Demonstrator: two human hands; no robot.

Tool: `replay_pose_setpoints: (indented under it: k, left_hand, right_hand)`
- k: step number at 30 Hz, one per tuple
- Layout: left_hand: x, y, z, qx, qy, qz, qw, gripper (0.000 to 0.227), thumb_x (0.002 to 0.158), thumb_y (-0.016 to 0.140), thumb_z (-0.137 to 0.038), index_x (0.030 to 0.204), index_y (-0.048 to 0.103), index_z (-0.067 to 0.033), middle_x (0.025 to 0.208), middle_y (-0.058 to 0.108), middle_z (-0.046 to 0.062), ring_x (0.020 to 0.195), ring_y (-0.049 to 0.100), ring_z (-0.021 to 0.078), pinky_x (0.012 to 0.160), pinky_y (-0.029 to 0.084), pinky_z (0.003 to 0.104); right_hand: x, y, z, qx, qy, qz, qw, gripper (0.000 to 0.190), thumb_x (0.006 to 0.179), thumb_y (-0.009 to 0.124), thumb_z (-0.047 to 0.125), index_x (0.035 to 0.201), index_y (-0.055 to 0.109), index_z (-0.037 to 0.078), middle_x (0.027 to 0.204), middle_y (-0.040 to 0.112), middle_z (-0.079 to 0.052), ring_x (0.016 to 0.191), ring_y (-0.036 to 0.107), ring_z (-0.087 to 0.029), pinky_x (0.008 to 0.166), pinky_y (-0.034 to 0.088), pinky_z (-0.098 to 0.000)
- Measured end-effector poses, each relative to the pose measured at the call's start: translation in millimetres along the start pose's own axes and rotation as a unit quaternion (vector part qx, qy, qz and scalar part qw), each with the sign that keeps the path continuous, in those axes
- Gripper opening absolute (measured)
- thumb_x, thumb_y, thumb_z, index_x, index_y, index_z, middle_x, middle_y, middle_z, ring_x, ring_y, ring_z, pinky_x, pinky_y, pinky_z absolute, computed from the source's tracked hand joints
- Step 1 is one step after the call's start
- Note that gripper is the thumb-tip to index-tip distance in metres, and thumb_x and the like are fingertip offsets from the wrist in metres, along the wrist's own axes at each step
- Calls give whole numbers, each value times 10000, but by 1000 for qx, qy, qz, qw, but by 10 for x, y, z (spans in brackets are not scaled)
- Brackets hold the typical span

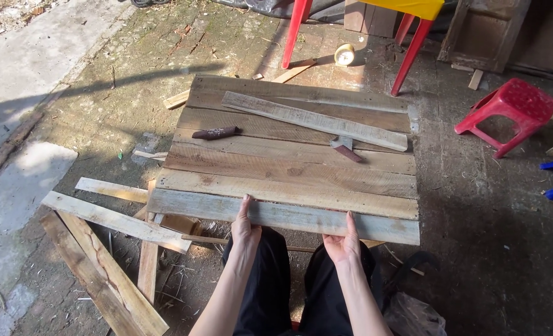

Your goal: Arranging and aligning wooden planks on a frame to create a flat surface.

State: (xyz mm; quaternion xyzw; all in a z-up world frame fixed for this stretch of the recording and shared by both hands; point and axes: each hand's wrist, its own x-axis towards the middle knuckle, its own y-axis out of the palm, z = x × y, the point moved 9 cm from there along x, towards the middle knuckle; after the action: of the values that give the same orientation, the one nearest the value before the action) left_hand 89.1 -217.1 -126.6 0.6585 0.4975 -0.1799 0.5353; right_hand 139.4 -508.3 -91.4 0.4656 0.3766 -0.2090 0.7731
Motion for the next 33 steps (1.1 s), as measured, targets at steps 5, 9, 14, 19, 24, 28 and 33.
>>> replay_pose_setpoints:
  k: [5,9,14,19,24,28,33]
  left_hand:
    - [-77,31,-73,15,42,-8,999,644,664,994,-74,1128,601,139,939,682,213,780,721,280,744,617,472]
    - [-128,48,-117,18,72,-10,997,607,672,994,-95,1098,614,112,913,696,203,754,726,265,732,628,456]
    - [-297,74,-164,30,81,-19,996,649,666,999,-101,1109,581,123,922,693,196,755,722,249,742,627,453]
    - [-281,98,-184,41,93,-13,995,635,673,1004,-118,1096,592,115,905,699,196,747,731,258,727,633,469]
    - [-268,72,-196,51,94,-9,994,641,701,1000,-154,1115,584,103,918,692,178,782,739,246,760,640,451]
    - [-238,86,-196,50,102,-4,994,611,707,998,-149,1096,596,97,907,695,181,776,745,253,750,649,451]
    - [-269,96,-209,52,99,-2,994,551,721,988,-141,1073,630,87,901,706,167,780,752,244,756,648,436]
  right_hand:
    - [873,-494,73,-8,-18,-9,1000,608,715,969,378,1169,655,125,1170,741,-73,1133,708,-272,997,581,-458]
    - [522,-324,84,-15,-33,-29,999,673,706,981,367,1227,631,125,1224,716,-102,1184,674,-292,1043,553,-479]
    - [143,-71,60,-6,-36,-34,999,689,718,964,350,1261,605,126,1251,698,-108,1208,657,-288,1069,546,-477]
    - [164,-95,75,2,-52,-48,997,742,745,947,304,1345,559,104,1279,668,-115,1217,645,-293,1062,543,-498]
    - [162,-129,44,10,-52,-58,997,794,700,983,300,1339,549,116,1249,677,-135,1195,655,-316,1042,553,-525]
    - [69,-48,54,10,-52,-56,997,803,709,976,291,1354,532,111,1251,666,-144,1193,652,-323,1041,555,-526]
    - [-79,112,24,-3,-18,-36,999,800,700,976,338,1318,522,111,1254,651,-150,1199,641,-325,1048,555,-512]
